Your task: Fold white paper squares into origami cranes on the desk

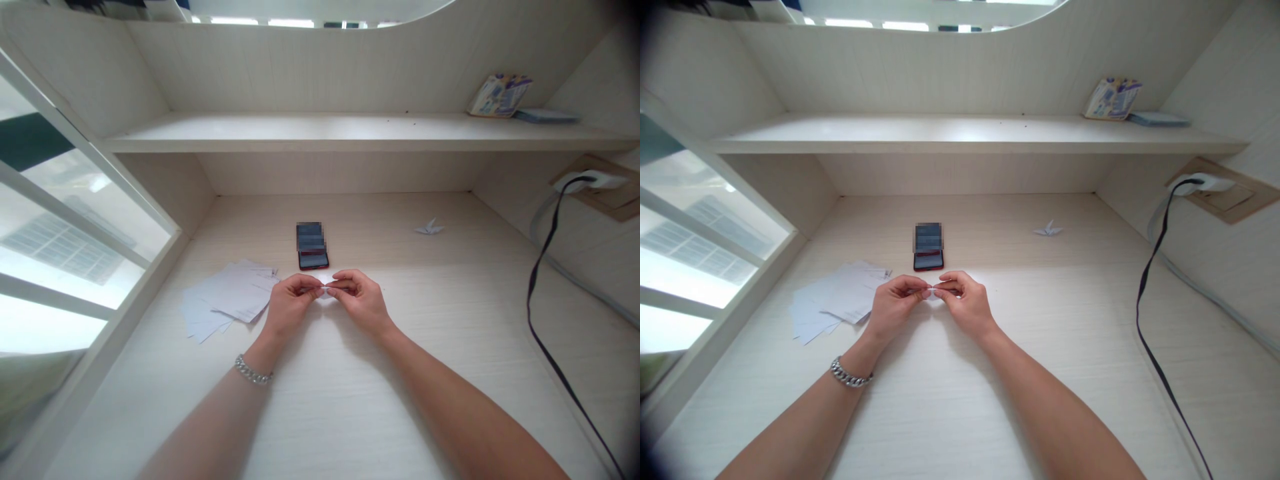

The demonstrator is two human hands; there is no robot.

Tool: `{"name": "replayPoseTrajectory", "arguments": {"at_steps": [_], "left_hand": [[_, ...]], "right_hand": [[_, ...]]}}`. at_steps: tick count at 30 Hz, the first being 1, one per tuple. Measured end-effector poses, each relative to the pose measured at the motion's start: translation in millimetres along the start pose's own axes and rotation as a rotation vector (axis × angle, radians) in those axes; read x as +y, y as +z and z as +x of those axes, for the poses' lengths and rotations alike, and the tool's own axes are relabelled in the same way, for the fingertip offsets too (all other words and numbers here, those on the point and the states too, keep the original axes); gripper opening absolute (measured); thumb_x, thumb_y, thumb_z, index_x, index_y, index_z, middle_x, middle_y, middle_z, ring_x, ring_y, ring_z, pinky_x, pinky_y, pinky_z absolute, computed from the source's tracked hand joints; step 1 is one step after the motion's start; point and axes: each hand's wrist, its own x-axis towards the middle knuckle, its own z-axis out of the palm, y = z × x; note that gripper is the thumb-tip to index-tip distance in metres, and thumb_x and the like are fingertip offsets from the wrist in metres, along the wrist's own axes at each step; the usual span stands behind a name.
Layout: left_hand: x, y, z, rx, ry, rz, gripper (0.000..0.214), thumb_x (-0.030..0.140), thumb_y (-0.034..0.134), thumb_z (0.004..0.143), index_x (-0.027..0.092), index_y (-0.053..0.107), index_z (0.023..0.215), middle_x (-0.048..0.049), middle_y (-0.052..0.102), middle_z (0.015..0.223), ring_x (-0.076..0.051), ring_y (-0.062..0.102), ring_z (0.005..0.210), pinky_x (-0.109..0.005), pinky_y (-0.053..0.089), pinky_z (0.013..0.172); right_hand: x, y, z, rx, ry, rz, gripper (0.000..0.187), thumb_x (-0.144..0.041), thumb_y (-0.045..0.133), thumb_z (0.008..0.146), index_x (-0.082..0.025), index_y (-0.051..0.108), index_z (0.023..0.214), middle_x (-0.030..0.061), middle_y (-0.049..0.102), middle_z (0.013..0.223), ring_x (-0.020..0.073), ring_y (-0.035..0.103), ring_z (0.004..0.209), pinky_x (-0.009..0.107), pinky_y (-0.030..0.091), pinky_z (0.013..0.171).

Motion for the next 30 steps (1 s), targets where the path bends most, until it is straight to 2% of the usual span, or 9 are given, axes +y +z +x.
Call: {"name": "replayPoseTrajectory", "arguments": {"at_steps": [8, 14, 18, 24, 30], "left_hand": [[-0.1, -1.0, -0.6, -0.044, -0.020, -0.021, 0.017, 0.028, 0.072, 0.065, 0.016, 0.067, 0.076, -0.0058, 0.069, 0.080, -0.017, 0.064, 0.074, -0.028, 0.051, 0.069], [0.3, -2.6, 0.6, -0.068, -0.053, -0.079, 0.024, 0.032, 0.066, 0.071, 0.017, 0.067, 0.090, -0.0075, 0.069, 0.090, -0.018, 0.064, 0.080, -0.028, 0.051, 0.070], [1.3, -3.0, 0.6, -0.059, -0.091, -0.149, 0.027, 0.034, 0.062, 0.075, 0.017, 0.064, 0.096, -0.0072, 0.069, 0.088, -0.019, 0.064, 0.080, -0.029, 0.053, 0.067], [0.6, 0.1, -0.7, -0.012, -0.023, -0.046, 0.026, 0.027, 0.071, 0.065, 0.016, 0.066, 0.087, -0.0074, 0.068, 0.088, -0.018, 0.063, 0.080, -0.029, 0.051, 0.071], [5.6, 6.2, -5.2, 0.015, 0.053, 0.026, 0.016, 0.025, 0.066, 0.070, 0.017, 0.061, 0.082, -0.0050, 0.065, 0.083, -0.016, 0.061, 0.077, -0.028, 0.049, 0.072]], "right_hand": [[-2.3, 1.2, -0.4, -0.018, -0.011, -0.036, 0.024, -0.032, 0.067, 0.071, -0.018, 0.060, 0.090, 0.0066, 0.068, 0.084, 0.0200, 0.066, 0.081, 0.032, 0.054, 0.072], [-3.8, 0.2, 0.3, -0.004, 0.009, -0.055, 0.022, -0.031, 0.067, 0.071, -0.018, 0.059, 0.087, 0.0053, 0.068, 0.080, 0.0193, 0.066, 0.077, 0.031, 0.052, 0.069], [-4.6, -1.3, 0.7, 0.001, 0.007, -0.046, 0.021, -0.029, 0.067, 0.071, -0.018, 0.059, 0.087, 0.0053, 0.068, 0.082, 0.0191, 0.066, 0.078, 0.030, 0.052, 0.070], [-3.8, -1.1, 0.8, -0.014, 0.009, -0.040, 0.021, -0.030, 0.067, 0.071, -0.018, 0.059, 0.086, 0.0054, 0.068, 0.081, 0.0192, 0.066, 0.079, 0.031, 0.052, 0.072], [-6.7, 1.8, -0.4, -0.016, -0.009, -0.061, 0.020, -0.032, 0.067, 0.071, -0.018, 0.059, 0.083, 0.0047, 0.066, 0.080, 0.0182, 0.065, 0.077, 0.030, 0.052, 0.070]]}}
